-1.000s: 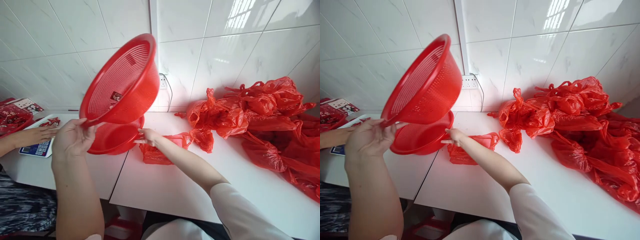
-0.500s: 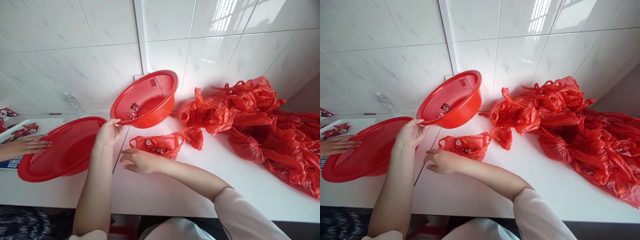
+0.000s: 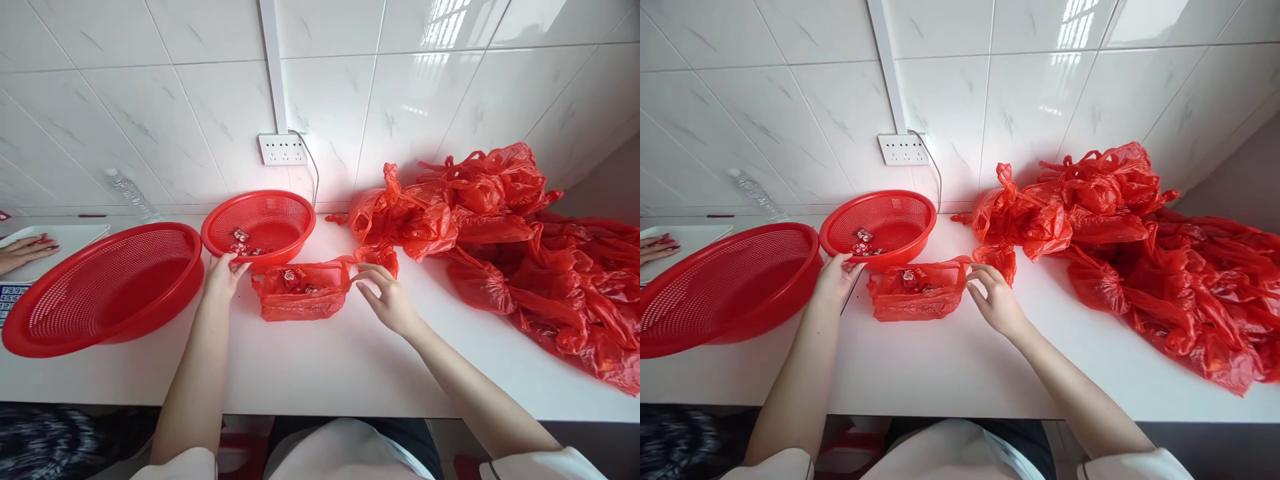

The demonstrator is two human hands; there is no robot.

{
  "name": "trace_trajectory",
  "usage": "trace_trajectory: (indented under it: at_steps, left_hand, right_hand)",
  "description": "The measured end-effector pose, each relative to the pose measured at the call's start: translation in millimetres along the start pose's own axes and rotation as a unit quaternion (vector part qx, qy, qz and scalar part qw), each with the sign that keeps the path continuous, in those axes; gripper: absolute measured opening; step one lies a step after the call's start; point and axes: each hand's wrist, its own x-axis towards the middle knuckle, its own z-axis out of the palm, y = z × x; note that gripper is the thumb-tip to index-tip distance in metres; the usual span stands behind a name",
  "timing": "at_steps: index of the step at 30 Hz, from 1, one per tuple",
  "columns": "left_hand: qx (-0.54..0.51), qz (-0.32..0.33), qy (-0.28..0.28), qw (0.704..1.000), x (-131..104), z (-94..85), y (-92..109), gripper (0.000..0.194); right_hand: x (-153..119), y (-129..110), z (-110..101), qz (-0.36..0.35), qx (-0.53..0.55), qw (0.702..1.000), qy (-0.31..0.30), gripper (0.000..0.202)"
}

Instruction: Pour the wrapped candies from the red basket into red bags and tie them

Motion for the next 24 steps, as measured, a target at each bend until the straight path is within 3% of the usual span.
trace_trajectory:
  at_steps: [3,5,8,10,11,14,17,20,24]
  left_hand:
    - [0.043,-0.001,0.022,0.999,-6.6,-7.9,-9.6,0.020]
    - [0.181,-0.004,0.051,0.982,-16.7,-14.1,-16.0,0.033]
    - [0.450,0.002,-0.005,0.893,-35.7,-22.8,-23.2,0.044]
    - [0.522,0.004,-0.069,0.850,-48.2,-25.1,-22.3,0.037]
    - [0.533,0.013,-0.078,0.842,-54.2,-24.4,-19.2,0.033]
    - [0.469,0.100,-0.033,0.877,-72.3,-13.8,0.5,0.021]
    - [0.230,0.224,-0.025,0.947,-92.9,8.3,29.0,0.011]
    - [0.026,0.235,-0.093,0.967,-112.6,35.4,53.1,0.007]
    - [-0.004,0.164,-0.269,0.949,-129.3,69.4,63.7,0.034]
  right_hand:
    - [1.5,6.9,7.0,0.094,0.044,0.992,0.065,0.037]
    - [5.8,9.1,12.3,0.152,0.059,0.984,0.072,0.052]
    - [16.1,12.7,18.6,0.202,0.045,0.977,0.052,0.065]
    - [24.7,15.0,19.8,0.210,0.037,0.976,0.038,0.063]
    - [29.3,15.1,18.7,0.203,0.039,0.978,0.037,0.057]
    - [43.5,6.8,7.2,0.125,0.087,0.985,0.083,0.032]
    - [56.7,-14.3,-12.2,0.020,0.154,0.964,0.214,0.020]
    - [68.2,-37.2,-28.3,-0.036,0.167,0.945,0.277,0.015]
    - [79.6,-60.1,-37.1,-0.071,0.152,0.955,0.247,0.013]
